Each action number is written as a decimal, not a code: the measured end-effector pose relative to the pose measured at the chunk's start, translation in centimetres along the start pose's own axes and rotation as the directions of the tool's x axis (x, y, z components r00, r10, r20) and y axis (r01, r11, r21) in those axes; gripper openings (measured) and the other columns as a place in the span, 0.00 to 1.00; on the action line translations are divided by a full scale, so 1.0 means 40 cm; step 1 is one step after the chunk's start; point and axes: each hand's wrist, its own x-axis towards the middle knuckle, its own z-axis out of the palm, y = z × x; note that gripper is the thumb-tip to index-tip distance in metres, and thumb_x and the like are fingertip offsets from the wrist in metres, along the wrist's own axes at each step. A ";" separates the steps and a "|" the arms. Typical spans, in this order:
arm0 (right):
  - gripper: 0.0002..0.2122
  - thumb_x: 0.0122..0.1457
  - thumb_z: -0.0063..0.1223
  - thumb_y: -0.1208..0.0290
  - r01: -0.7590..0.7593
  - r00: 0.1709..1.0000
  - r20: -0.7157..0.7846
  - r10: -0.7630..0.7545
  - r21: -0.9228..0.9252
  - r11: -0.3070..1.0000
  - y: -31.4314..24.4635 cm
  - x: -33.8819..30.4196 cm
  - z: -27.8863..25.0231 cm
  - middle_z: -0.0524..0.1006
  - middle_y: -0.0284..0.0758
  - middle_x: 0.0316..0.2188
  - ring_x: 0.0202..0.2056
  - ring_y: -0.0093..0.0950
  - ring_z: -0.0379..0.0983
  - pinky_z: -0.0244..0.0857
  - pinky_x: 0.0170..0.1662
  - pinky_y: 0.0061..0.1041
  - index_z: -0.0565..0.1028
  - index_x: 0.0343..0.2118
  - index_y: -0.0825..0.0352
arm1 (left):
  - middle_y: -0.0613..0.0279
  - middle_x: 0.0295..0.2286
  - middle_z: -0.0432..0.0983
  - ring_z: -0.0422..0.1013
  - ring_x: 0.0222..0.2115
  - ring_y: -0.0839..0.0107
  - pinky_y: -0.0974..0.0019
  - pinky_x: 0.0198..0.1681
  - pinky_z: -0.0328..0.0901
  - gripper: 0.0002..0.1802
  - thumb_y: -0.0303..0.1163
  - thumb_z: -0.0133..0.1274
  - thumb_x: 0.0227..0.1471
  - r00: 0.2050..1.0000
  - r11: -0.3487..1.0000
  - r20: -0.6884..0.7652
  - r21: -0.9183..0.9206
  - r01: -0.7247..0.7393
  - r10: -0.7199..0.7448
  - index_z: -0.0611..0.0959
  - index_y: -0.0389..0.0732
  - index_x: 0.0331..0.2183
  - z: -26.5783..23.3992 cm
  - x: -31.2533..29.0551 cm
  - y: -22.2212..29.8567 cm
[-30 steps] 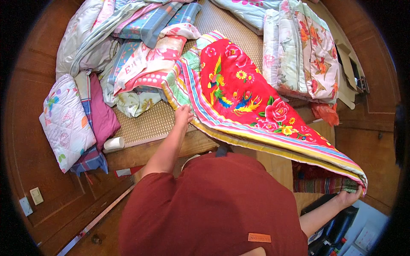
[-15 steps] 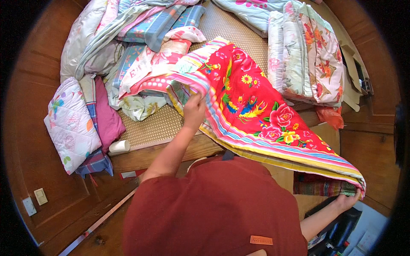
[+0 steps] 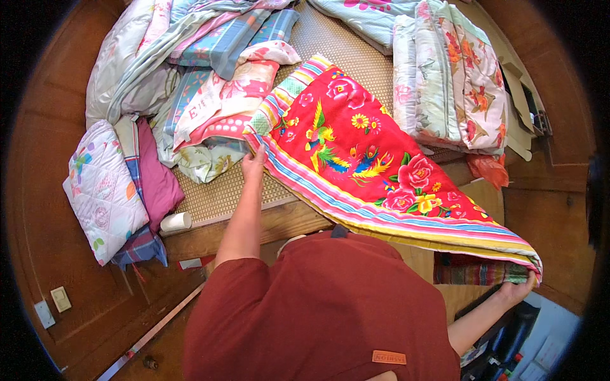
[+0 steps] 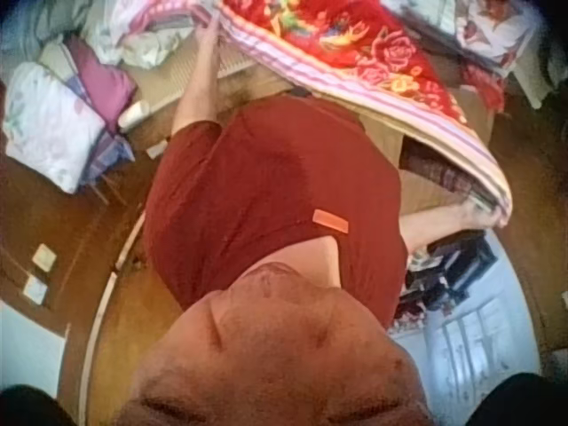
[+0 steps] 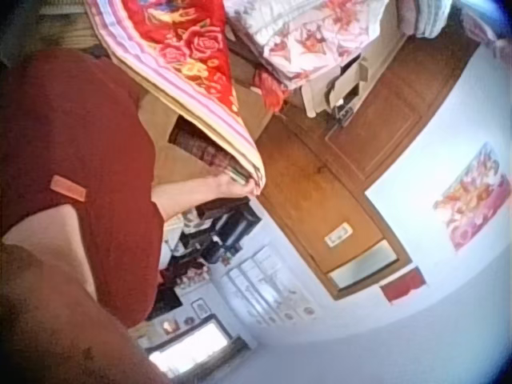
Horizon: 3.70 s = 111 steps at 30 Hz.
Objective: The person folds multiple pieces of bedding, including a colorful striped quilt, a white floral duvet, and a pink patterned blanket. They unfold each item, align the edges, and fold them into compact rectangular shapes, stacking them on a wooden platform bed.
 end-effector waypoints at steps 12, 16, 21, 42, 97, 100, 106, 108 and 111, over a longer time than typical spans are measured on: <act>0.10 0.51 0.43 0.76 0.119 0.992 0.052 -0.118 -0.009 0.993 0.039 -0.034 0.117 0.73 0.37 0.36 0.38 0.33 0.70 0.65 0.41 0.33 0.71 0.37 0.69 | 0.42 0.23 0.72 0.70 0.28 0.47 0.52 0.30 0.63 0.17 0.39 0.50 0.39 0.723 0.624 0.356 0.366 -0.691 0.592 0.78 0.31 0.23 0.262 0.005 0.267; 0.11 0.53 0.41 0.74 0.159 0.969 0.191 -0.157 0.008 0.987 0.051 0.007 0.128 0.72 0.37 0.38 0.41 0.32 0.68 0.62 0.45 0.31 0.70 0.40 0.69 | 0.49 0.19 0.72 0.68 0.20 0.65 0.62 0.25 0.62 0.18 0.41 0.50 0.40 0.530 0.503 0.349 0.173 -0.847 0.773 0.77 0.32 0.22 0.325 0.030 0.718; 0.17 0.55 0.40 0.70 0.134 0.895 0.398 -0.202 0.193 0.972 -0.006 -0.078 0.191 0.67 0.40 0.45 0.47 0.34 0.63 0.56 0.52 0.37 0.62 0.49 0.66 | 0.60 0.29 0.73 0.70 0.29 0.68 0.67 0.38 0.65 0.19 0.42 0.43 0.46 0.297 0.339 0.279 -0.117 -0.933 0.913 0.76 0.38 0.34 0.042 -0.006 1.103; 0.10 0.40 0.54 0.83 0.436 -0.138 0.925 0.353 -0.264 0.860 0.256 -0.566 0.621 0.74 0.33 0.28 0.33 0.23 0.69 0.61 0.38 0.21 0.75 0.29 0.67 | 0.48 0.51 0.56 0.51 0.53 0.53 0.55 0.55 0.48 0.55 0.50 0.66 0.23 0.319 0.437 0.873 0.140 -0.888 0.369 0.59 0.40 0.53 -0.022 -0.439 0.401; 0.26 0.48 0.50 0.61 -0.730 -0.307 0.706 0.638 -0.605 0.318 0.323 -0.304 0.221 0.67 0.45 0.46 0.45 0.40 0.67 0.59 0.50 0.43 0.61 0.49 0.69 | 0.54 0.38 0.70 0.70 0.36 0.67 0.64 0.40 0.66 0.25 0.46 0.48 0.48 0.979 0.983 0.109 -0.085 -0.165 0.174 0.71 0.35 0.41 -0.399 -1.232 0.184; 0.24 0.49 0.49 0.60 -0.714 -0.309 0.717 0.625 -0.609 0.346 0.392 -0.284 0.185 0.70 0.44 0.43 0.43 0.38 0.69 0.62 0.48 0.40 0.64 0.47 0.68 | 0.59 0.41 0.68 0.68 0.39 0.68 0.64 0.44 0.63 0.22 0.42 0.47 0.50 0.939 0.860 0.108 -0.447 -0.247 0.326 0.68 0.39 0.44 -0.377 -1.153 0.009; 0.17 0.51 0.49 0.59 -0.679 -0.277 0.622 0.733 -0.666 0.308 0.429 -0.349 0.280 0.75 0.42 0.33 0.32 0.35 0.74 0.69 0.37 0.34 0.71 0.37 0.67 | 0.66 0.42 0.66 0.65 0.42 0.71 0.65 0.46 0.61 0.23 0.26 0.49 0.49 0.961 0.788 -0.083 -0.556 -0.265 0.265 0.65 0.44 0.48 -0.401 -1.038 -0.010; 0.18 0.51 0.48 0.58 -0.637 -0.341 0.634 0.695 -0.699 0.325 0.451 -0.359 0.357 0.75 0.43 0.33 0.33 0.36 0.74 0.69 0.38 0.35 0.71 0.37 0.68 | 0.64 0.42 0.66 0.65 0.42 0.71 0.65 0.46 0.61 0.21 0.26 0.48 0.49 0.949 0.785 -0.119 -0.538 -0.307 0.290 0.66 0.42 0.47 -0.417 -0.965 0.021; 0.19 0.53 0.44 0.58 -0.635 -0.496 0.620 0.607 -0.737 0.234 0.482 -0.405 0.529 0.74 0.44 0.35 0.35 0.37 0.73 0.67 0.41 0.37 0.70 0.38 0.71 | 0.63 0.42 0.66 0.65 0.42 0.70 0.65 0.46 0.61 0.20 0.28 0.48 0.49 0.944 0.794 -0.197 -0.511 -0.328 0.263 0.67 0.39 0.46 -0.415 -0.858 0.147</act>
